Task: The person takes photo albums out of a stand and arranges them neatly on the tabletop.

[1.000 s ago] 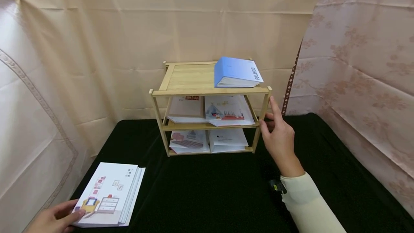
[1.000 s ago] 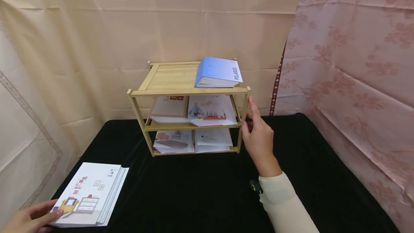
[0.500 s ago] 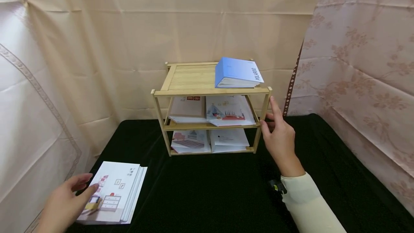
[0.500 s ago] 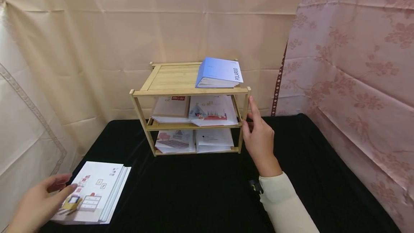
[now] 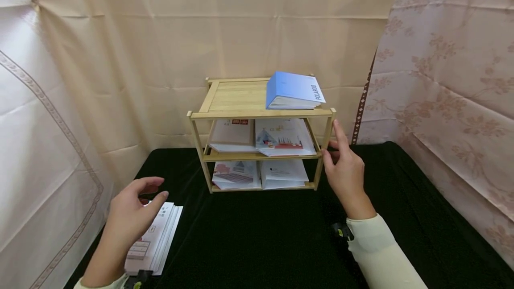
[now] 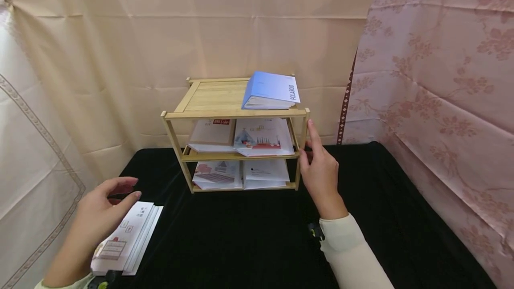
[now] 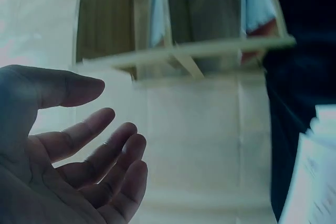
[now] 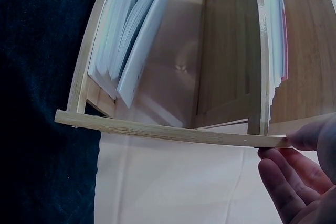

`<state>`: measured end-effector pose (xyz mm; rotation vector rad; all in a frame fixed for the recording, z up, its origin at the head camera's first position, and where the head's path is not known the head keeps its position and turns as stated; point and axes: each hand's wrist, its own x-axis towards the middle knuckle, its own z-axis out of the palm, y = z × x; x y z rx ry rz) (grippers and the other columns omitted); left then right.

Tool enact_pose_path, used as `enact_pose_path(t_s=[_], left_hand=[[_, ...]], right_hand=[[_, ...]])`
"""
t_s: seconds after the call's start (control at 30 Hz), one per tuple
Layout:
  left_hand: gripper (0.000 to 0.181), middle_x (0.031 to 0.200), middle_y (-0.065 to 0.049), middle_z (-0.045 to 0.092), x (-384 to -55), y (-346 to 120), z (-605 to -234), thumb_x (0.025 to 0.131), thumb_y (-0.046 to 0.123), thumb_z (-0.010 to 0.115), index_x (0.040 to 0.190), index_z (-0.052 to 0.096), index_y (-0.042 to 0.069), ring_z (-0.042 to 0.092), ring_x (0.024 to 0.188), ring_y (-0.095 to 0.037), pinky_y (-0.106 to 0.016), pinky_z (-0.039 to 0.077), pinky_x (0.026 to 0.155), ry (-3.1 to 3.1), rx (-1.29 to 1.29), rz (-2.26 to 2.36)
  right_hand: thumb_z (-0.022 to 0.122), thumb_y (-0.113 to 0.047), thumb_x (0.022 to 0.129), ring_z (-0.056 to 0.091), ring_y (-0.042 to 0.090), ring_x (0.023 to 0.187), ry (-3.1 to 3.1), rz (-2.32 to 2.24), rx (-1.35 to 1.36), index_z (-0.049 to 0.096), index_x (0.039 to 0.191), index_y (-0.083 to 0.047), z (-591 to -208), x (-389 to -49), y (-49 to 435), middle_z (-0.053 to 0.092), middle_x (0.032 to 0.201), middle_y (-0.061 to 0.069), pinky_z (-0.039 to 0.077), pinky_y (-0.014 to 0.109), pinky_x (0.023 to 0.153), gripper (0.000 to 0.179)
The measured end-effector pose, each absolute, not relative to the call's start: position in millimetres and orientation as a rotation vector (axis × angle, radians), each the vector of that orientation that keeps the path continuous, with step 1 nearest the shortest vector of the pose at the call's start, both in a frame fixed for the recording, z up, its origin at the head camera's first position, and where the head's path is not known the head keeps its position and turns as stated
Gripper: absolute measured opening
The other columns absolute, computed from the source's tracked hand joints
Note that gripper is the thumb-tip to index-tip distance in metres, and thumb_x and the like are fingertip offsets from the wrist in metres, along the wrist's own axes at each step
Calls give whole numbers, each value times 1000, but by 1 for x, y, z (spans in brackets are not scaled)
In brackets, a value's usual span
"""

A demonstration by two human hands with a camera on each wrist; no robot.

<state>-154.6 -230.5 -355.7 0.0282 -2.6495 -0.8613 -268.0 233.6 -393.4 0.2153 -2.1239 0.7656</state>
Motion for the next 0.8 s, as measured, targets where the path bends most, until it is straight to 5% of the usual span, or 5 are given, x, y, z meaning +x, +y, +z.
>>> enact_pose_path(t_s=[0.17,0.8], left_hand=[[30,124,-10,67,-168,-204,-341,100,28,68,126,68,13,65,110,-28,-48,56,87,-2617,-90,-916],[35,124,-6,63,-208,-130,-294,96,18,70,130,65,9,68,109,-25,-41,62,84,-2525,-445,-1074]], right_hand=[[78,-5,91,75,32,76,-2121,768,224,30,164,-30,-393,-266,233,76,116,19,62,48,66,90],[78,-7,91,75,32,75,-2129,776,210,27,164,-36,-394,-268,235,75,116,19,61,49,64,93]])
